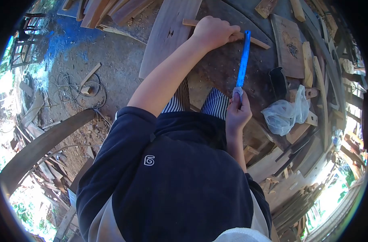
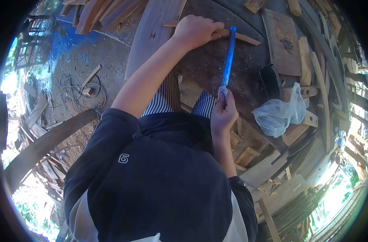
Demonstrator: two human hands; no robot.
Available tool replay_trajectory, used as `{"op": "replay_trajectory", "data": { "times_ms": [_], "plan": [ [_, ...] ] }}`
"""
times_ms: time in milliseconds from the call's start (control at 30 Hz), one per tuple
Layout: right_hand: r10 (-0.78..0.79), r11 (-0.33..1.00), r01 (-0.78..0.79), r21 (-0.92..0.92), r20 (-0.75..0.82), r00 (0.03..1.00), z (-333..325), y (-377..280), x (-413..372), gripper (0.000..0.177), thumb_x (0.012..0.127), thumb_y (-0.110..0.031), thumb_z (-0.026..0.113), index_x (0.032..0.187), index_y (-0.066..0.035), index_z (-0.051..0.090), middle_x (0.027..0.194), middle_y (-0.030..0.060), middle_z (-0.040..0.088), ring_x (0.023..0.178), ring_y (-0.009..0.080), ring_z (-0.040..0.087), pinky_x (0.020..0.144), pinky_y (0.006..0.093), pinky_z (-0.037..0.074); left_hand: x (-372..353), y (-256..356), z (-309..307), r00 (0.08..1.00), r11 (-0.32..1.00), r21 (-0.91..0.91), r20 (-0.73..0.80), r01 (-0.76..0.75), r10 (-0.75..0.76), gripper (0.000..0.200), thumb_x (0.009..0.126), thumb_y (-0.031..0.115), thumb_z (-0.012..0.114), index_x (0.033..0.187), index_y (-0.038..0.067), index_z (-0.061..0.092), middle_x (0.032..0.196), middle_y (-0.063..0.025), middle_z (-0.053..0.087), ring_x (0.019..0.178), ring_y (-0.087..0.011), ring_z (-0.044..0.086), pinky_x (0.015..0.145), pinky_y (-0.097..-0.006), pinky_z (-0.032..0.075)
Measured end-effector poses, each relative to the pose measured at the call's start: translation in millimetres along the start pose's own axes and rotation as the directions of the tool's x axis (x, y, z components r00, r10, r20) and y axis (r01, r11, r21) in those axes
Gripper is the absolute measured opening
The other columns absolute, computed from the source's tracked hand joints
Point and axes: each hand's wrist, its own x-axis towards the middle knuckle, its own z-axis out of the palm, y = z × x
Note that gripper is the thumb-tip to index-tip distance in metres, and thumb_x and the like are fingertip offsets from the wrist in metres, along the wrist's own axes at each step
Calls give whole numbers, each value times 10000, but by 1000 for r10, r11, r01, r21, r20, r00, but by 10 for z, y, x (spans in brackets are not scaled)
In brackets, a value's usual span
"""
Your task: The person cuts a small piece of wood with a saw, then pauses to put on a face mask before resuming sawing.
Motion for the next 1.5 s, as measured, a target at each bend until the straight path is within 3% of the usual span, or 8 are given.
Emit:
{"op": "replay_trajectory", "data": {
  "times_ms": [167,233,300,467,633,1267,1367,1500],
  "plan": [
    [-116,980,115,-164,2,993,-132,-164,60,188,975,-59,590,1125,36,653,800,85,679,713,85,621,667,245,507,0,-10,4,1000,1000,7,5,11,-11,315,959,513,480,1019,232,610,801,-35,691,746,-253,699,622,-404,537],
    [-650,599,431,-675,-94,754,-603,1,258,164,985,-68,579,1092,13,673,855,57,682,690,90,600,612,229,489,25,-33,16,1000,1000,12,-23,19,-19,310,960,506,482,1023,231,610,800,-35,691,748,-252,699,624,-406,537],
    [-312,912,182,-367,-334,890,-1211,-58,303,150,989,-84,577,1073,10,657,850,79,684,686,92,616,583,220,497,40,-25,13,995,995,8,-24,97,-97,304,965,491,481,1028,224,611,807,-37,692,752,-251,699,630,-412,538],
    [-121,990,87,-113,-334,935,-1472,-480,224,222,984,-73,586,1189,3,624,846,86,688,651,64,607,541,174,467,56,-29,8,996,996,-27,-12,84,-84,296,968,477,482,1035,221,614,824,-44,695,755,-247,698,631,-416,540],
    [-290,877,387,-283,331,898,-679,-732,419,255,892,-48,651,1145,-43,677,977,164,722,866,288,720,760,327,548,26,-40,-7,997,997,-5,-14,75,-75,304,965,487,478,1039,228,618,843,-44,699,775,-245,699,638,-418,541],
    [-216,924,251,-288,147,965,-241,-462,925,223,957,-81,607,1151,19,656,965,179,728,818,203,722,704,279,535,44,-13,-53,994,995,-31,60,96,-94,305,950,477,516,1012,200,627,866,-55,699,794,-246,700,673,-412,550],
    [68,977,-126,173,305,950,-337,-686,834,244,989,-182,596,1150,0,608,737,46,662,564,70,607,478,183,396,35,-24,-100,994,997,-4,83,75,-74,303,946,478,526,1016,201,629,856,-57,699,784,-252,701,686,-413,553],
    [336,915,-404,-13,577,744,-374,-641,755,292,973,-277,630,1071,-2,614,703,54,647,512,88,599,432,209,416,39,-29,-53,997,995,-67,18,77,-76,301,947,476,527,1029,203,623,842,-61,698,782,-261,701,677,-414,556]
  ]
}}
